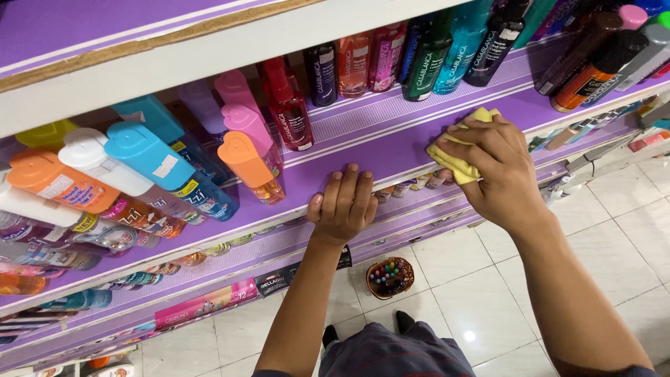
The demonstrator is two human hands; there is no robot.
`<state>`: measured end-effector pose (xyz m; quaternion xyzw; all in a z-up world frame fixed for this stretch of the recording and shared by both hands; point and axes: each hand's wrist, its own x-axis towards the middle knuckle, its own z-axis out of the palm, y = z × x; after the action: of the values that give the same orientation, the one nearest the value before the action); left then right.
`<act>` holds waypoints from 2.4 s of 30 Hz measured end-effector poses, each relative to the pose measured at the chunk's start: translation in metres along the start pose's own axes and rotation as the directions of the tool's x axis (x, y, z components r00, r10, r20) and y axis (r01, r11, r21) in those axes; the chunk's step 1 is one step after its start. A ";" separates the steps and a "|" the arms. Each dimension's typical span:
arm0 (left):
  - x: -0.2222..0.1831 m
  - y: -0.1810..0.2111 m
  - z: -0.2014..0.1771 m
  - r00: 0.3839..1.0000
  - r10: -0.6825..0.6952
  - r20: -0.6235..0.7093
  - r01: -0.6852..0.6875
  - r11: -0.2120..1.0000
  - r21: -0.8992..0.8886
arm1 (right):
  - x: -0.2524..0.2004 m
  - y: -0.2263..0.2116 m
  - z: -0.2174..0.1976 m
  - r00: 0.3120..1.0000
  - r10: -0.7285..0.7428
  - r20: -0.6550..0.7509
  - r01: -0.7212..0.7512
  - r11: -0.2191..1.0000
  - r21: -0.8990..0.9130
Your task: Wiping down a store shelf and then cleaning a small pink product bottle with a yellow cloth while sitting on the floor.
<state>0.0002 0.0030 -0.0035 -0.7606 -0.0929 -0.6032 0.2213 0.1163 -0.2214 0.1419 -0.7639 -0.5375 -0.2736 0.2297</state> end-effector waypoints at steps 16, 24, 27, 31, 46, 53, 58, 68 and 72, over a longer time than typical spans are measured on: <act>0.016 0.009 0.006 0.969 -0.126 -0.213 0.113 0.991 -0.072 | 0.041 0.003 0.034 0.989 -0.140 -0.056 0.140 0.990 -0.009; 0.012 0.010 0.006 0.972 -0.123 -0.201 0.108 0.991 -0.085 | 0.024 -0.002 0.030 0.982 -0.119 -0.146 0.140 0.981 0.137; 0.011 0.010 0.008 0.970 -0.125 -0.209 0.110 0.991 -0.081 | 0.009 0.020 0.037 0.985 -0.107 -0.135 0.127 0.981 0.144; 0.008 0.011 0.012 0.966 -0.121 -0.230 0.106 0.991 -0.077 | 0.032 0.009 0.032 0.986 -0.100 -0.135 0.118 0.985 0.128; 0.013 0.008 0.011 0.961 -0.121 -0.250 0.109 0.992 -0.062 | 0.065 -0.042 0.053 0.988 -0.122 -0.096 0.131 0.988 0.086; 0.013 0.007 0.008 0.970 -0.106 -0.218 0.097 0.994 -0.049 | 0.044 -0.040 0.035 0.992 -0.097 -0.085 0.115 0.964 0.239; 0.018 0.007 0.000 0.975 -0.112 -0.190 0.103 0.993 -0.056 | 0.056 -0.035 0.024 0.997 -0.076 0.008 0.072 0.970 0.232; 0.031 -0.008 -0.054 0.946 -0.010 0.325 0.066 0.985 -0.162 | 0.103 -0.059 0.049 0.953 -0.273 -0.134 0.284 0.956 0.078; 0.028 -0.008 -0.054 0.937 -0.009 0.349 0.073 0.982 -0.172 | 0.097 -0.061 0.045 0.984 -0.179 -0.024 0.180 0.968 0.174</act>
<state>-0.0432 -0.0181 0.0349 -0.8697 -0.0906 -0.4705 0.1182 0.0928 -0.1057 0.1764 -0.6877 -0.6256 -0.2478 0.2726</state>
